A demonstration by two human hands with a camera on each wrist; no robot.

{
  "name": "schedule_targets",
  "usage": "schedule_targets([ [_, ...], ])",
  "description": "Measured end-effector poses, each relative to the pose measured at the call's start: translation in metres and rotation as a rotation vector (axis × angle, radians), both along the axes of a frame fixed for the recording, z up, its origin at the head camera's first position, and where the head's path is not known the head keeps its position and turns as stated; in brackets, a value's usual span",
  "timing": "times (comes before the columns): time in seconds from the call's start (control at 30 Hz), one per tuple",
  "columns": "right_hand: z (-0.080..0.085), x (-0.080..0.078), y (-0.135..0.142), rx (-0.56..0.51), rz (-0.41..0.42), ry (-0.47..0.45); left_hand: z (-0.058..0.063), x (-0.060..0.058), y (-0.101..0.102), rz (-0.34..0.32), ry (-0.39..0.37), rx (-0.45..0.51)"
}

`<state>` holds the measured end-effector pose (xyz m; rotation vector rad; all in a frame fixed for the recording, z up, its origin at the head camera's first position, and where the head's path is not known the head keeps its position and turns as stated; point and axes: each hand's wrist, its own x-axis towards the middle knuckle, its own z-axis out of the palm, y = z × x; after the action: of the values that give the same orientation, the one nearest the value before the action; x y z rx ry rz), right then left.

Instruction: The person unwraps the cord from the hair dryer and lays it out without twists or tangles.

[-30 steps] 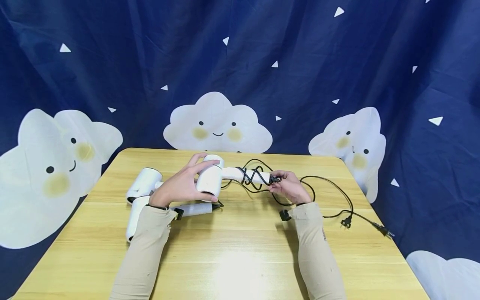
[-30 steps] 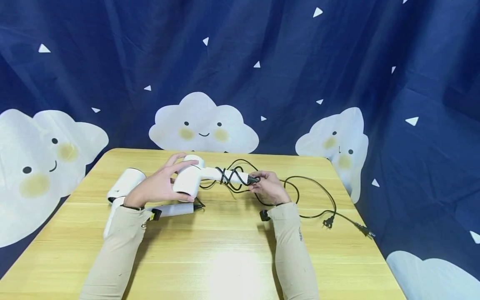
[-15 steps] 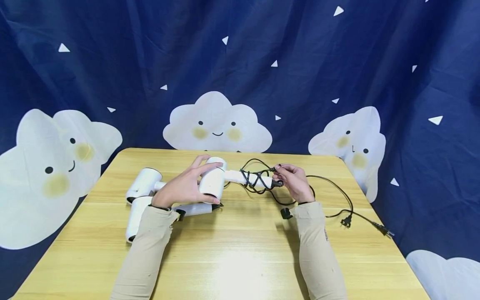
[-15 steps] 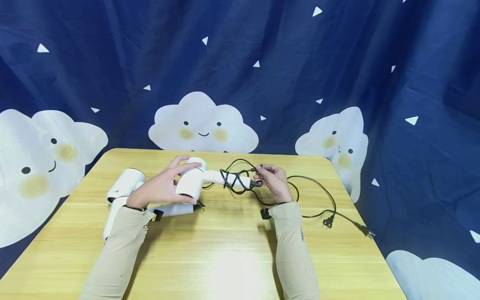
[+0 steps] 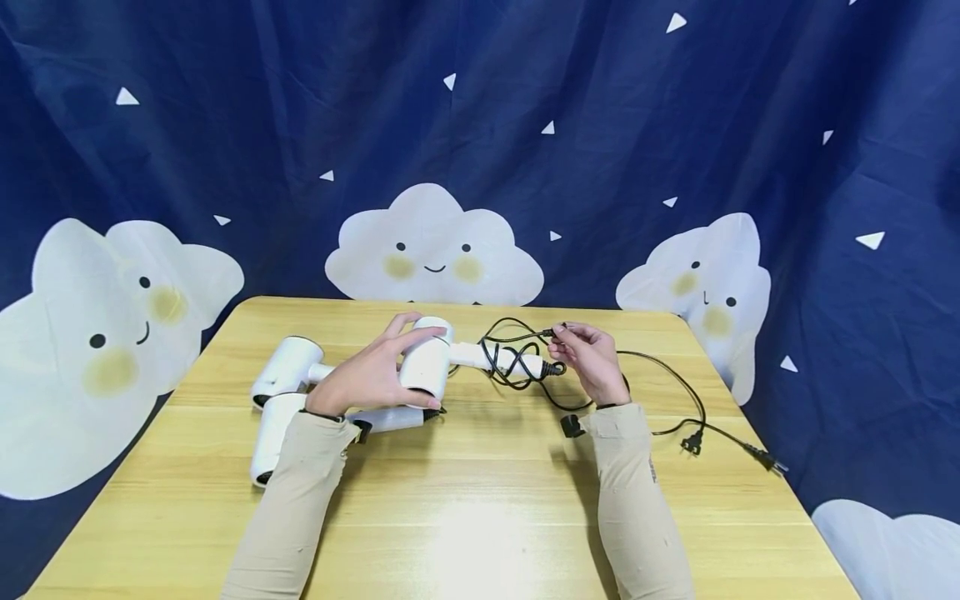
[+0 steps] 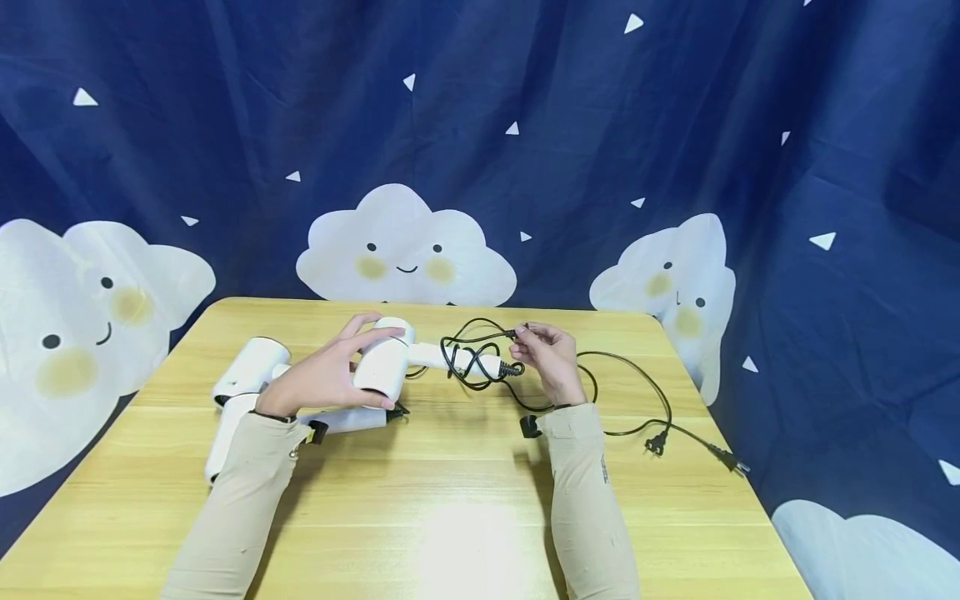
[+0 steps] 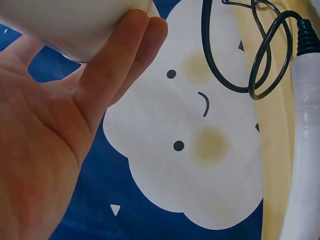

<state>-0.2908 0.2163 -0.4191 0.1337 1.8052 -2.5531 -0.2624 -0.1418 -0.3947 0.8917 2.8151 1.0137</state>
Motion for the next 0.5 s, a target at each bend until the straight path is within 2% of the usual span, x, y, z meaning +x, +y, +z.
schedule_targets([
  [0.17, 0.004, 0.002, -0.002, 0.006, -0.037, 0.015, -0.002, -0.002, -0.001, 0.000, 0.003, 0.001],
  [0.5, 0.017, 0.010, -0.009, -0.028, -0.069, 0.103, -0.005, -0.006, -0.004, 0.011, 0.011, -0.014],
])
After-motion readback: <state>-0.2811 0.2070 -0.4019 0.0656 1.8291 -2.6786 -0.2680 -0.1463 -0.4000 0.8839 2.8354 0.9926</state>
